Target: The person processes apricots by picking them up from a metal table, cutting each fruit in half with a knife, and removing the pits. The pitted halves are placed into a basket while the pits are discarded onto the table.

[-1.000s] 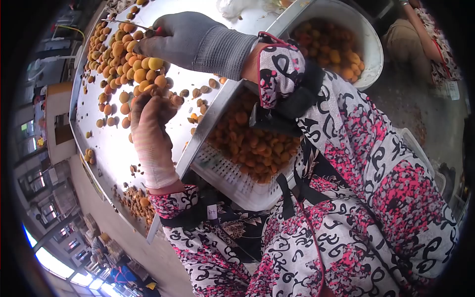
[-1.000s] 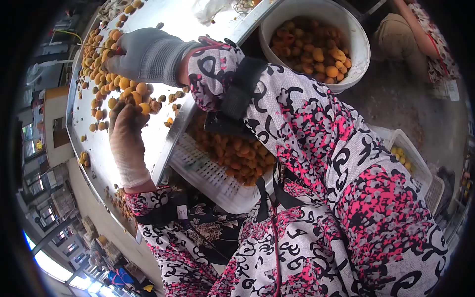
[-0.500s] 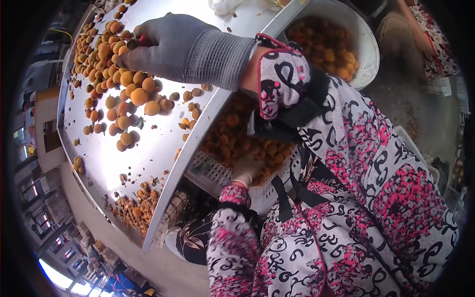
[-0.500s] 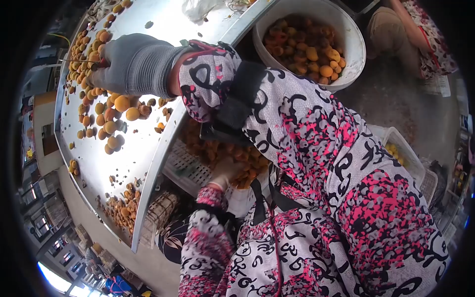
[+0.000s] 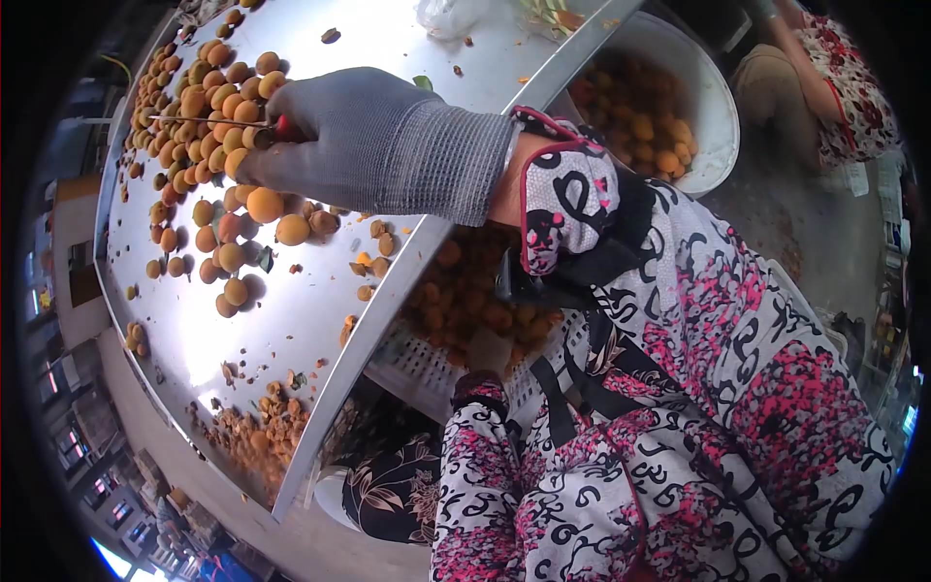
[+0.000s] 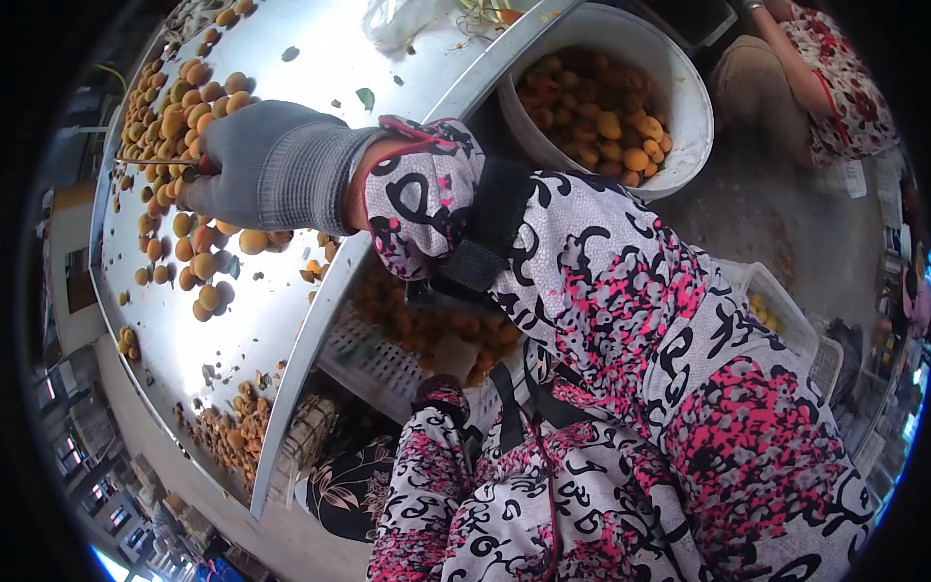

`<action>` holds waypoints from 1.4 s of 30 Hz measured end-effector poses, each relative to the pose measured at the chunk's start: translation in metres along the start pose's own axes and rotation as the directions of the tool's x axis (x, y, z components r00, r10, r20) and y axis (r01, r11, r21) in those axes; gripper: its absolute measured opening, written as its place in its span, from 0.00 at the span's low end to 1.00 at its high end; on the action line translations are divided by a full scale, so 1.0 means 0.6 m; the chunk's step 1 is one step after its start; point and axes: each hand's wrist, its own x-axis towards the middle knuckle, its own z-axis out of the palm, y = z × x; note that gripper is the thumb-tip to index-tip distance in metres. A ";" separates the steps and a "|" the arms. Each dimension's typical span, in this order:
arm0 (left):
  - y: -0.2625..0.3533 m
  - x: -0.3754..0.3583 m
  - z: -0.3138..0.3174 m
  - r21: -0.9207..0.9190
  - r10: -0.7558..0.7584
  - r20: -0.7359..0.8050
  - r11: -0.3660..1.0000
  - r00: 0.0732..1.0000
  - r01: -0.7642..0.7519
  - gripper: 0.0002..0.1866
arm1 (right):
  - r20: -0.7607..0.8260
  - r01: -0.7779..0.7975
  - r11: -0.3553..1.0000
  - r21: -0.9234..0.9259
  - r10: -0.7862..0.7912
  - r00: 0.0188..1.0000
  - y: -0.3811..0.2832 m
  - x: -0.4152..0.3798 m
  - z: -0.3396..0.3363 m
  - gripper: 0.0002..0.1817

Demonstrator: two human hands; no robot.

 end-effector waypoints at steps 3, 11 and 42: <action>-0.032 0.023 -0.019 -0.152 -0.016 0.346 0.986 0.938 0.072 0.20 | -0.058 0.085 0.993 0.086 -0.080 0.995 0.004 -0.009 0.009 0.24; 0.302 -0.135 -0.371 -0.643 0.117 0.045 0.763 0.992 -0.061 0.22 | 0.124 -0.002 0.935 0.354 -0.045 0.991 0.004 -0.017 0.013 0.20; 0.360 -0.075 -0.488 -0.312 0.215 -0.800 0.648 0.560 -0.695 0.17 | 0.364 -0.436 0.632 0.641 0.250 0.897 -0.018 -0.010 0.042 0.17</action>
